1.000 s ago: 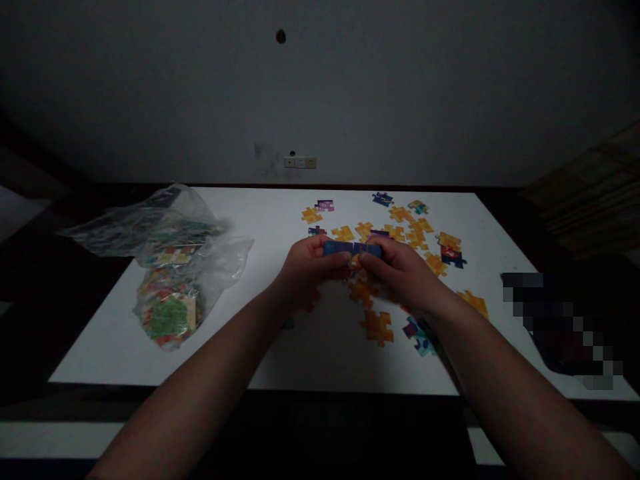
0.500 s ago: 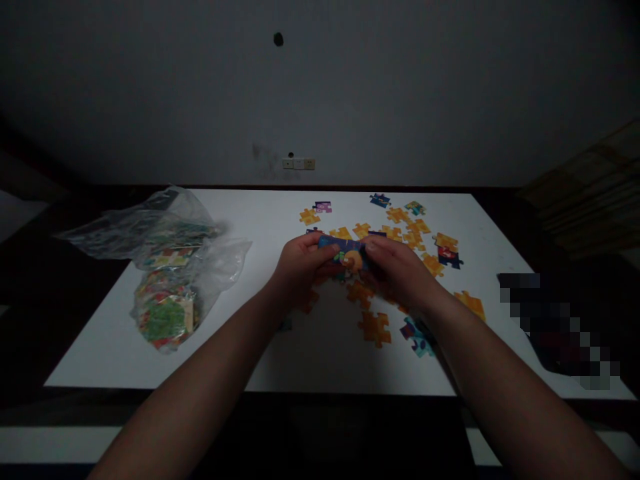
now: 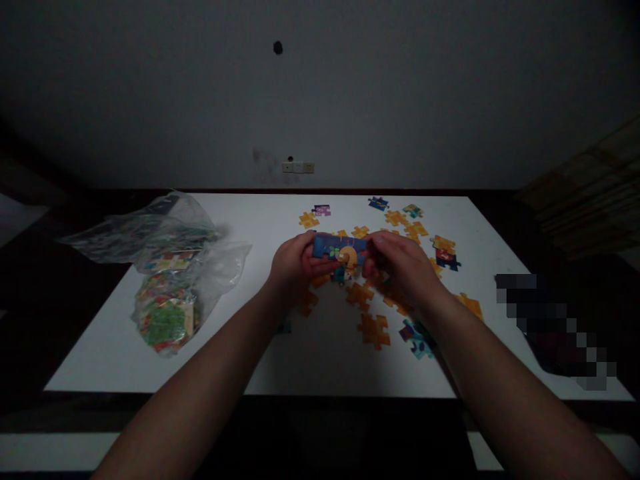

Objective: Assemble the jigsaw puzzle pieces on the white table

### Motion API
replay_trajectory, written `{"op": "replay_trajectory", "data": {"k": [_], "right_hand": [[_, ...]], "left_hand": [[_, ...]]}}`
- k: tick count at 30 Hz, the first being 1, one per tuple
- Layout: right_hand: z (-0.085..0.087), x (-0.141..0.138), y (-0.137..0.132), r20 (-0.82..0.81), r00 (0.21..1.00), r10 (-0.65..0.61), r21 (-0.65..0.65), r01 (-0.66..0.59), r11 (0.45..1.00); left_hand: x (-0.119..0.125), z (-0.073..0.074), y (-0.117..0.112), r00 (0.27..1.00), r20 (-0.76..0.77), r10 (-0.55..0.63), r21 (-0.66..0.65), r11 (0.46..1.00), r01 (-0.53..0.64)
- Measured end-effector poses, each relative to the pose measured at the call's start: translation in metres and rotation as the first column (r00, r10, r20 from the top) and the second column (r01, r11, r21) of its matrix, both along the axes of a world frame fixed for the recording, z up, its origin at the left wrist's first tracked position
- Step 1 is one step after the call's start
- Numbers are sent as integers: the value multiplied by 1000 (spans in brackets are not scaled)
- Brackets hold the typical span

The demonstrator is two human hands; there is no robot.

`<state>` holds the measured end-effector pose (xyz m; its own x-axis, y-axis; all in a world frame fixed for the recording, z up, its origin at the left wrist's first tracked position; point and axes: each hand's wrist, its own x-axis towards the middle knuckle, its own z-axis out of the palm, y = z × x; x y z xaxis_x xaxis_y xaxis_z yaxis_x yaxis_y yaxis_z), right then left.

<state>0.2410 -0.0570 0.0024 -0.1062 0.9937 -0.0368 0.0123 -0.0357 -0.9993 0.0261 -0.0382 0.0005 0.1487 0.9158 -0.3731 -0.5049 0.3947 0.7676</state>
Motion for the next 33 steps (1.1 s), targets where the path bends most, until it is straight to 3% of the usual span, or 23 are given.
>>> {"op": "replay_trajectory", "data": {"k": [3, 13, 33], "right_hand": [[-1, 0, 1, -33, 999, -8, 0, 8, 1000], [-2, -1, 2, -139, 989, -48, -28, 45, 999], [-5, 0, 1, -176, 984, -38, -15, 36, 999]], "left_hand": [[-2, 2, 2, 999, 39, -20, -64, 998, 23], [-6, 5, 5, 996, 76, -36, -91, 995, 43], [-10, 0, 4, 991, 116, -72, -62, 995, 79]]}}
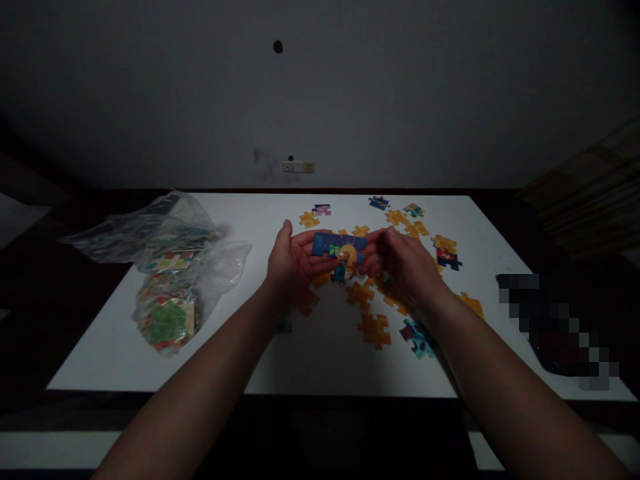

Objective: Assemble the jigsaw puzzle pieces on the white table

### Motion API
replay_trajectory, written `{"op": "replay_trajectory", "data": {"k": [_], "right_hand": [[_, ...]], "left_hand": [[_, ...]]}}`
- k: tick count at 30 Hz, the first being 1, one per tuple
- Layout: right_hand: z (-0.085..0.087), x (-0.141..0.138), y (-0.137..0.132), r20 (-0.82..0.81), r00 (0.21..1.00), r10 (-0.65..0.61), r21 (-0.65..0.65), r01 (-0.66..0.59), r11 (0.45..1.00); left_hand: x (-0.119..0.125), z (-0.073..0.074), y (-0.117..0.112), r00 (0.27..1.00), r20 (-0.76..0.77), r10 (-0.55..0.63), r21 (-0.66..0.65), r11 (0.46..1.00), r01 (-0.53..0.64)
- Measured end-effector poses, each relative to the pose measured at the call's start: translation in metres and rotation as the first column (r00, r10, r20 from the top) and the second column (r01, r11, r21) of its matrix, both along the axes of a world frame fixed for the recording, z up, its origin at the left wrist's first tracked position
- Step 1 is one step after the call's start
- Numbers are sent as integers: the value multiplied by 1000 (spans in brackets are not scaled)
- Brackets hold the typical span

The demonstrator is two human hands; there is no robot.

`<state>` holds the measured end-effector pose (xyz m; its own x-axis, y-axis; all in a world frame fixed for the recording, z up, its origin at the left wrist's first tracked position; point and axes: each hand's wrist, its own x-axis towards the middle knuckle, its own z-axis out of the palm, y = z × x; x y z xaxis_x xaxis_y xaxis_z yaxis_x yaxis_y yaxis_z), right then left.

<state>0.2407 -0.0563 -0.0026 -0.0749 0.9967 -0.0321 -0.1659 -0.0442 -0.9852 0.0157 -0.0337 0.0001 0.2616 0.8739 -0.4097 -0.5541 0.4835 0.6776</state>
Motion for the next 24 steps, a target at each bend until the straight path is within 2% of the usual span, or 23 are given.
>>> {"op": "replay_trajectory", "data": {"k": [6, 10, 14, 17, 22, 24], "right_hand": [[1, 0, 0, 16, 1000, 12, 5, -12, 1000], [3, 1, -2, 137, 990, 44, 25, -47, 999], [0, 0, -3, 217, 975, 43, 12, -47, 999], [1, 0, -3, 163, 986, 35, -10, -33, 999], [10, 5, -3, -112, 990, -90, -14, 89, 996], [12, 8, -5, -76, 993, -96, 30, 99, 995]], "left_hand": [[0, 0, 0, 1000, -18, 4, 10, 1000, -4], [3, -2, -3, 996, -89, 19, 90, 996, -11], [7, -4, -6, 986, -165, -16, 154, 987, 41], [8, -5, -8, 982, -189, -27, 168, 984, 59], [7, -4, -8, 982, -188, -2, 156, 987, 32], [6, -3, -7, 983, -183, 28, 149, 989, 0]]}}
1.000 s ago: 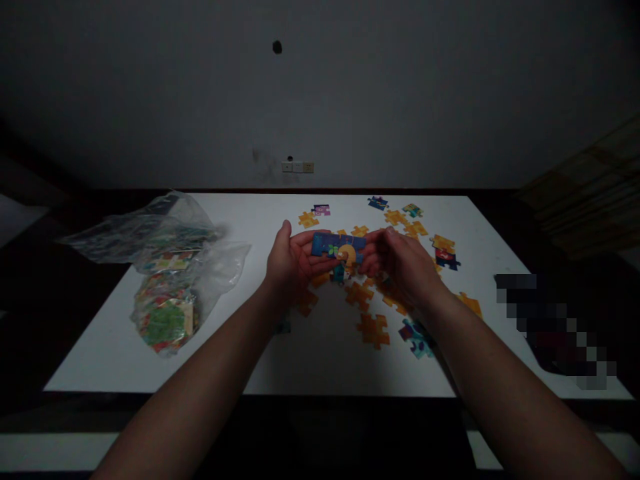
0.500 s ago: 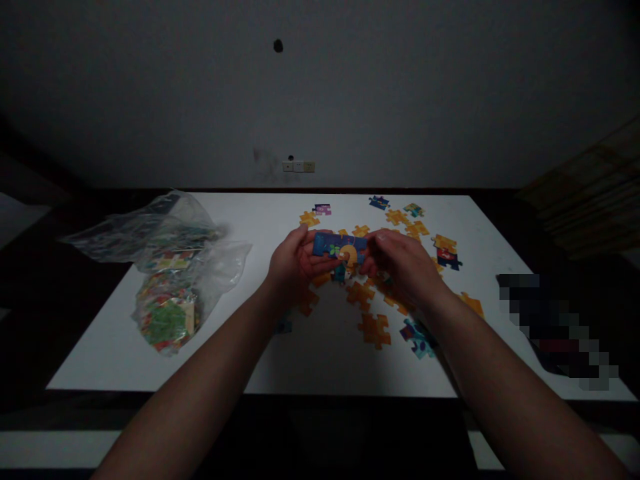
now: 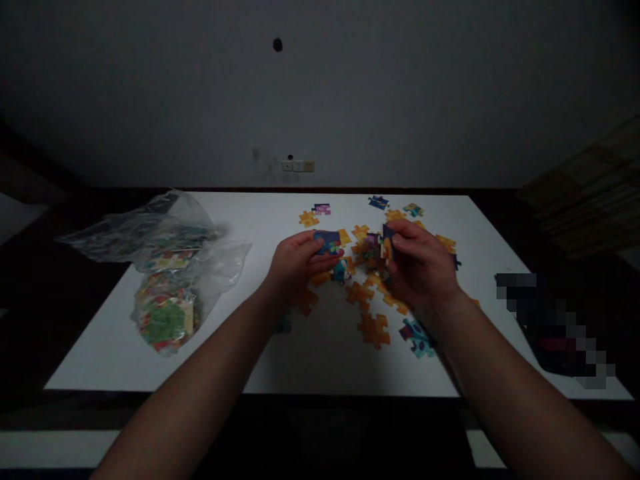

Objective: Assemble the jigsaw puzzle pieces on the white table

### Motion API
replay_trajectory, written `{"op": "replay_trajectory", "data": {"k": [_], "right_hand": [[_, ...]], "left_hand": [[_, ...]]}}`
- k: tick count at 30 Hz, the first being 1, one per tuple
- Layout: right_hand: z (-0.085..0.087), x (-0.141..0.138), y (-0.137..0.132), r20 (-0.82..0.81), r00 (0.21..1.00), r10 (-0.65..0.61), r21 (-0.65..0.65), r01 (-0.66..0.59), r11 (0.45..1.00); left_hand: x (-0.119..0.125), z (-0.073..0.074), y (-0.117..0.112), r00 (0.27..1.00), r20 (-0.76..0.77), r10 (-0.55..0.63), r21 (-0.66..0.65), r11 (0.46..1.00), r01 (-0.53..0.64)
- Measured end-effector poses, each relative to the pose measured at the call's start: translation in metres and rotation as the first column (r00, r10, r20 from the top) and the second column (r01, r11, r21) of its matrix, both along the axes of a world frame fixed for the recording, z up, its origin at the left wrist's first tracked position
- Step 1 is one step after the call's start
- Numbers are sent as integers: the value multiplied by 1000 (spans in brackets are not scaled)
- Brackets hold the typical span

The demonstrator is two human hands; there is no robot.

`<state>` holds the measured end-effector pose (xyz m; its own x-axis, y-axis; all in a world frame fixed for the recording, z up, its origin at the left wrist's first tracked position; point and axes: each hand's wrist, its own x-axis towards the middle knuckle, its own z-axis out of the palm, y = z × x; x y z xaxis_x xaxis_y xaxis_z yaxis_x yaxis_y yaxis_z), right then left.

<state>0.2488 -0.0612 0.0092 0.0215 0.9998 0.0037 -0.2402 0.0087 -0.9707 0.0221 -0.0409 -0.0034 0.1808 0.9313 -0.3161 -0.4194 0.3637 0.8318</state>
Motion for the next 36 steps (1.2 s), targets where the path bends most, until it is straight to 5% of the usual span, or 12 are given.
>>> {"op": "replay_trajectory", "data": {"k": [3, 7, 10, 13, 15, 18, 22, 26, 29, 36], "right_hand": [[-2, 4, -4, 355, 921, 163, 83, -204, 975], [-7, 8, -10, 774, 489, 402, -88, -546, 833], [-7, 13, -8, 911, 265, 316, -126, -552, 824], [-7, 17, -2, 980, 168, 105, -23, -432, 902], [-11, 17, 2, 985, 168, -34, 90, -340, 936], [-21, 8, 5, 968, 200, -155, 218, -356, 909], [-36, -8, 6, 978, 122, -171, 208, -463, 862], [-36, -9, 9, 982, 119, -144, 184, -471, 863], [-29, -2, 12, 981, 167, -102, 166, -434, 886], [-22, 8, 11, 911, 413, -27, 123, -208, 970]], "left_hand": [[-1, 1, 3, 998, 3, 60, 12, 998, -60], [-3, 1, 6, 987, -18, 161, 13, 987, -161], [-4, 1, 8, 981, -31, 192, 27, 981, -191], [-6, 1, 9, 980, -41, 195, 43, 980, -193], [-8, 1, 11, 976, -66, 205, 53, 978, -202], [-12, -1, 16, 956, -116, 270, 91, 961, -260], [-17, -6, 22, 922, -163, 351, 135, 934, -332], [-15, -12, 24, 940, -179, 289, 134, 954, -268], [-13, -15, 23, 951, -190, 245, 144, 965, -220], [-17, -16, 22, 932, -267, 245, 203, 960, -194]]}}
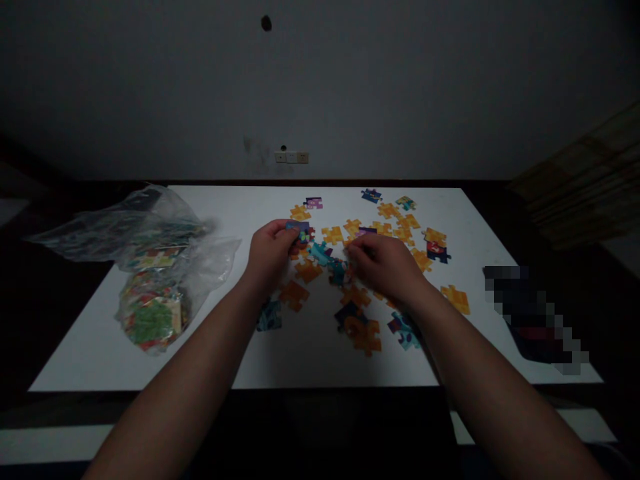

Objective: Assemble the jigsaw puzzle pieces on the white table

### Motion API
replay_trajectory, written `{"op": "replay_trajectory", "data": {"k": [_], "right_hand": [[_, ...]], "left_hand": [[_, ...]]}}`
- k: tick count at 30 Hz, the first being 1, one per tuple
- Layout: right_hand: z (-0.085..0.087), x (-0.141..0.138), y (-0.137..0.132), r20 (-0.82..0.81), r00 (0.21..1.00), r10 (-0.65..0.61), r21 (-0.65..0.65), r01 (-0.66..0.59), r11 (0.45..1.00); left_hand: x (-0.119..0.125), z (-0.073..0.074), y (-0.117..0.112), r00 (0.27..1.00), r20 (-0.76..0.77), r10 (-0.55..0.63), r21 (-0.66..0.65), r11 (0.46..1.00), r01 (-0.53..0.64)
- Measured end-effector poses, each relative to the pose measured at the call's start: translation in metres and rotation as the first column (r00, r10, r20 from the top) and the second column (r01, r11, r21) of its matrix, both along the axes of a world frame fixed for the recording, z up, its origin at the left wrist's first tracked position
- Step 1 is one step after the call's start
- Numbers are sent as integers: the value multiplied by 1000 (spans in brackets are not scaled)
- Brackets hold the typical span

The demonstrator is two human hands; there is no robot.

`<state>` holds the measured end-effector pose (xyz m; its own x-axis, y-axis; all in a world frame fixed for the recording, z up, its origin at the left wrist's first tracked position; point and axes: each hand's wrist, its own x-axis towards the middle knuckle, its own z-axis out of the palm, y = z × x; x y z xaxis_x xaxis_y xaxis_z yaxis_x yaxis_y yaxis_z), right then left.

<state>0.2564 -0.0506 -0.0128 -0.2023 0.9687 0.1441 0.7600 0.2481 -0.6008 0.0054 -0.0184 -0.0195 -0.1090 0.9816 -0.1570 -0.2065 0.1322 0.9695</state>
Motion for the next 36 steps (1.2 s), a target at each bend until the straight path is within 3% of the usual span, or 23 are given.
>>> {"op": "replay_trajectory", "data": {"k": [4, 7, 11, 13, 17, 20, 22, 25, 29, 33, 36], "right_hand": [[3, 4, -1, -130, 988, -84, 89, 96, 991], [8, 9, -2, -351, 924, -150, 175, 222, 959], [24, 20, -5, -529, 830, -178, 252, 354, 901], [37, 30, -9, -534, 828, -171, 258, 352, 900], [69, 58, -15, -256, 958, -128, 209, 184, 960], [78, 73, -8, 44, 999, 11, 95, -16, 995], [71, 74, 2, 193, 978, 74, 7, -77, 997], [48, 61, 15, 365, 927, 89, -35, -82, 996], [22, 41, 18, 461, 880, 111, -57, -96, 994], [20, 42, 14, 439, 891, 111, -60, -95, 994], [24, 54, 13, 417, 909, 25, -48, -5, 999]], "left_hand": [[-8, 4, 3, 995, -66, 76, 121, 990, -68], [-18, 3, 8, 940, -294, 171, 255, 962, -96], [-33, -4, 15, 719, -648, 250, 269, 959, -92], [-40, -7, 18, 603, -757, 251, 234, 966, -108], [-46, -12, 21, 460, -868, 184, 166, 983, -80], [-45, -13, 23, 390, -910, 140, 136, 990, -38], [-45, -14, 25, 342, -933, 116, 118, 993, -13], [-46, -17, 28, 293, -951, 102, 115, 993, 27], [-49, -21, 30, 262, -959, 110, 134, 988, 73], [-49, -24, 30, 246, -959, 139, 171, 979, 112], [-48, -24, 28, 244, -961, 133, 173, 973, 152]]}}
